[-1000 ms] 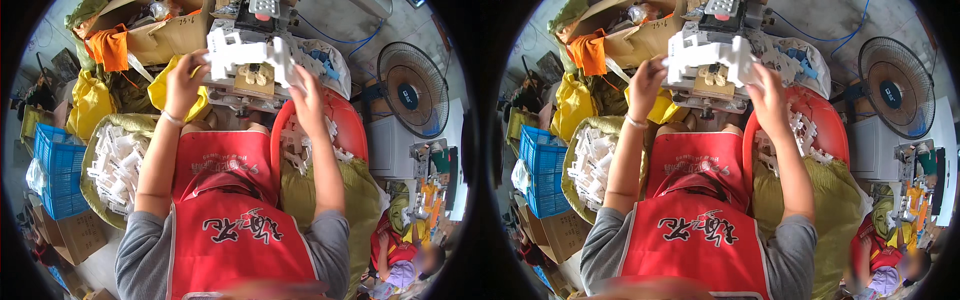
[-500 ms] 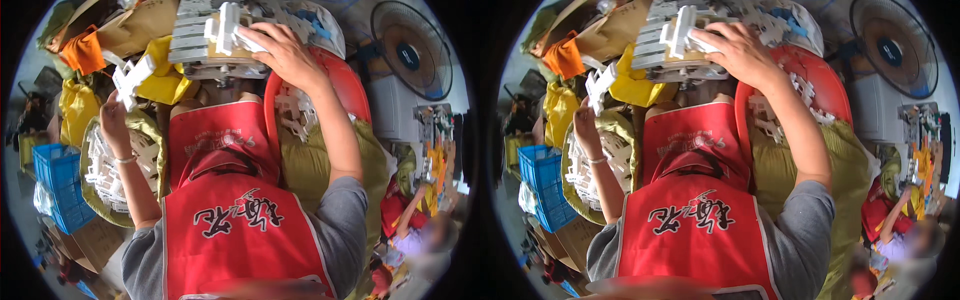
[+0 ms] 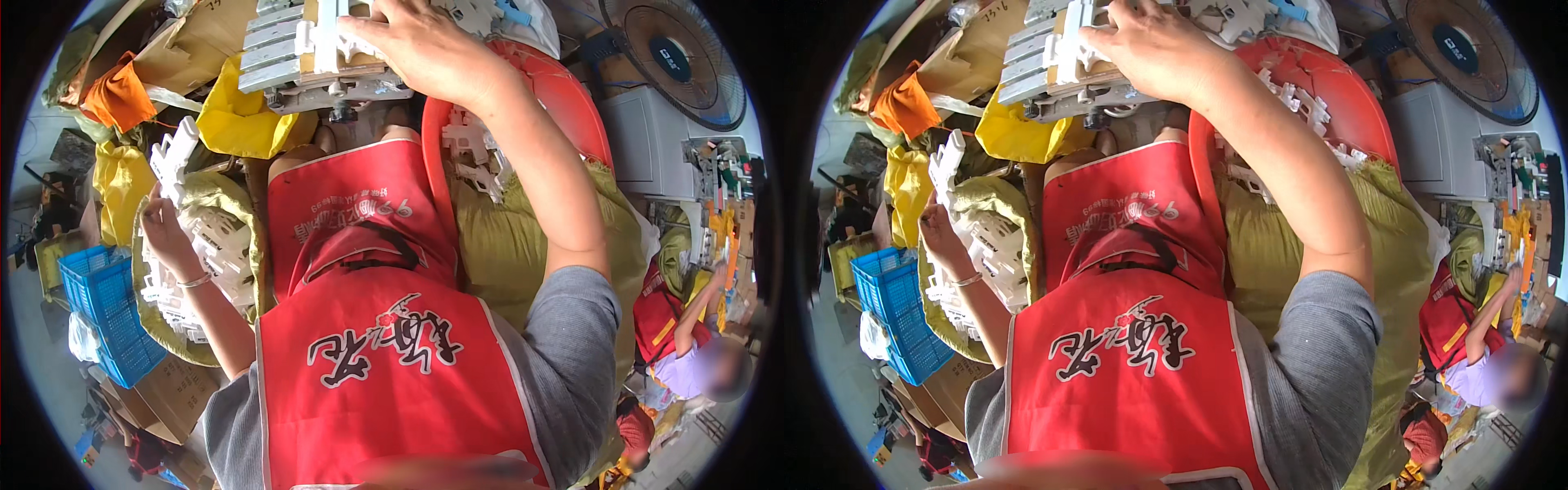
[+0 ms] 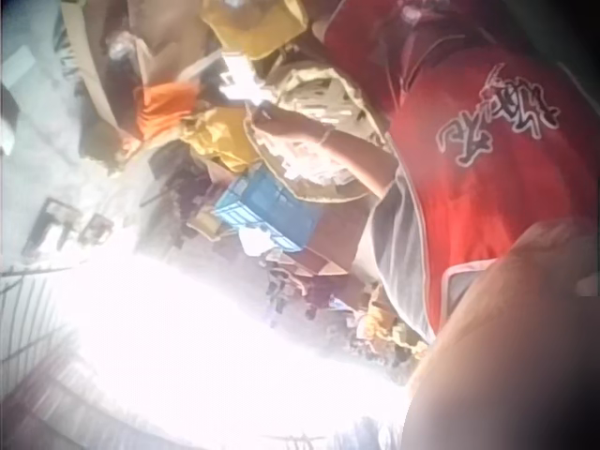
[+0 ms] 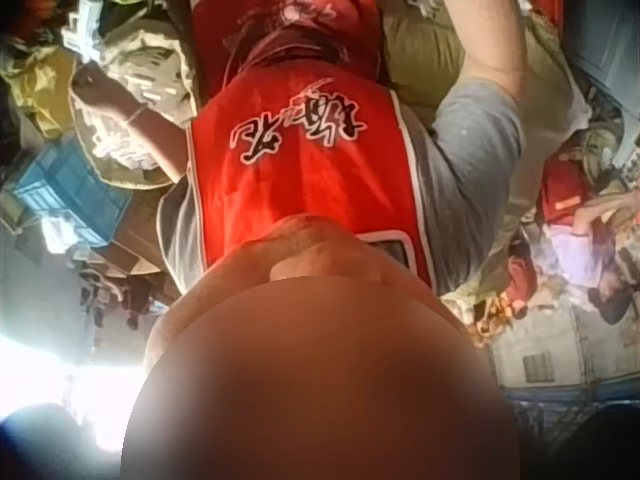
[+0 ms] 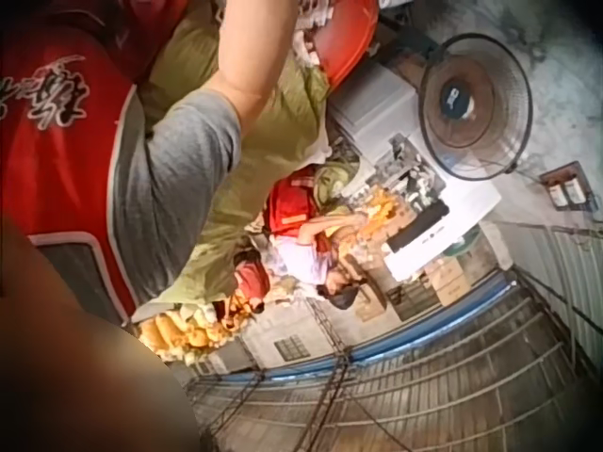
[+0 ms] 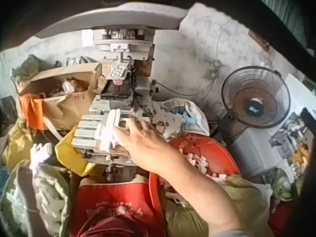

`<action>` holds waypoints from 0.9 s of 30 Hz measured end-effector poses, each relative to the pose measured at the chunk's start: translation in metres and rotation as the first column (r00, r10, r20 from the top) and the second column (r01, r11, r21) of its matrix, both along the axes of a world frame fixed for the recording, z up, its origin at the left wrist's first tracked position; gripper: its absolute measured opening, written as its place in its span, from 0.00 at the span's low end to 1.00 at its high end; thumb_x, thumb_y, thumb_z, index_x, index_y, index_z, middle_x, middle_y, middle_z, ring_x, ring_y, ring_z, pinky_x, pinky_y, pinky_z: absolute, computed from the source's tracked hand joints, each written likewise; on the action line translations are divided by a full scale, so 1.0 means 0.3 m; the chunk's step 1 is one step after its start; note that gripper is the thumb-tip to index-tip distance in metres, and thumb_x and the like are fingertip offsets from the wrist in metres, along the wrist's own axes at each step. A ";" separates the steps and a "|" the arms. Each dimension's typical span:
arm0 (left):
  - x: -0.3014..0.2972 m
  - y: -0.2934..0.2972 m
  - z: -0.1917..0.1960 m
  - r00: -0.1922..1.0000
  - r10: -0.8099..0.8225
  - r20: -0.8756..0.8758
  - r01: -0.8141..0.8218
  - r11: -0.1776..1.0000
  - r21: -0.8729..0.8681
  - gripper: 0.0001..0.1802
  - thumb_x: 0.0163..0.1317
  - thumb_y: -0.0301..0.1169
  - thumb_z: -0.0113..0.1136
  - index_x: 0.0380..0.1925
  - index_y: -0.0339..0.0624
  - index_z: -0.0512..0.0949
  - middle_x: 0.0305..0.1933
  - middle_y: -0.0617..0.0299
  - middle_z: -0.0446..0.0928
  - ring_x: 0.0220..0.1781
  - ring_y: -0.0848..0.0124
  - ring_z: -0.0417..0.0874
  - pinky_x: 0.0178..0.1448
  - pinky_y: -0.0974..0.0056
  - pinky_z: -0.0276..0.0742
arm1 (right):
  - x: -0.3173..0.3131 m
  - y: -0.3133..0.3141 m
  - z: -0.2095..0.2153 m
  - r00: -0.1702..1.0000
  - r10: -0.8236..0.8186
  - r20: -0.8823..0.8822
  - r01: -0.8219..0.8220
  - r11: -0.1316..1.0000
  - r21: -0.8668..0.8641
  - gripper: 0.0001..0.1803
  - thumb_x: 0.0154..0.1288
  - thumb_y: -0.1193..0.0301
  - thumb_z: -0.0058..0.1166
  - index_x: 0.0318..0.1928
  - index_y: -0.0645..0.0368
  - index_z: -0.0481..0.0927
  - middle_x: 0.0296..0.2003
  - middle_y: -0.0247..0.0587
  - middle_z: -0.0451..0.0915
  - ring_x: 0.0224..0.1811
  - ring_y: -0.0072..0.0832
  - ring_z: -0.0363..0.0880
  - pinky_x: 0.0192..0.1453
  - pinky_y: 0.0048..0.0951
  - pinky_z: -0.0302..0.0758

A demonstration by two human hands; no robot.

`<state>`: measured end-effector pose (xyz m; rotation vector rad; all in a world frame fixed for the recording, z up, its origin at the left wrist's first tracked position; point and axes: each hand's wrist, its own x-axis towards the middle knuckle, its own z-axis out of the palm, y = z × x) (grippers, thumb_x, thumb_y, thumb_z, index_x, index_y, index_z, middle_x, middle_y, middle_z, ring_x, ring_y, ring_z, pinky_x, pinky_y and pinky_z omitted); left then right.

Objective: Processing and assembling white plastic toy guns using an assembly machine in a factory.

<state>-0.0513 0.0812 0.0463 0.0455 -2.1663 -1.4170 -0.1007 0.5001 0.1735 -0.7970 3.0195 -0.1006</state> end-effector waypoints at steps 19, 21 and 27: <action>0.352 -0.499 -0.105 0.875 0.479 0.067 -0.380 0.766 -0.519 0.08 0.61 0.30 0.59 0.35 0.36 0.78 0.44 0.58 0.81 0.42 0.67 0.80 0.47 0.66 0.76 | 0.210 0.565 -0.940 0.799 -0.558 0.225 0.480 0.816 0.322 0.23 0.59 0.61 0.57 0.56 0.44 0.73 0.60 0.43 0.68 0.49 0.45 0.78 0.47 0.47 0.77; 0.411 -0.486 -0.091 0.916 0.402 -0.006 -0.335 0.754 -0.565 0.06 0.60 0.29 0.59 0.35 0.39 0.79 0.44 0.60 0.81 0.43 0.67 0.80 0.50 0.66 0.75 | 0.226 0.548 -1.012 0.810 -0.553 0.194 0.447 0.797 0.405 0.29 0.57 0.56 0.59 0.59 0.40 0.69 0.64 0.41 0.64 0.51 0.44 0.78 0.46 0.46 0.77; 0.447 -0.407 -0.088 0.836 0.517 0.184 -0.348 0.759 -0.551 0.10 0.59 0.27 0.60 0.42 0.42 0.79 0.48 0.59 0.80 0.47 0.67 0.81 0.49 0.65 0.75 | 0.260 0.790 -1.131 0.772 -0.624 0.121 0.525 0.733 0.432 0.20 0.61 0.77 0.44 0.54 0.52 0.71 0.49 0.53 0.74 0.47 0.50 0.78 0.49 0.47 0.76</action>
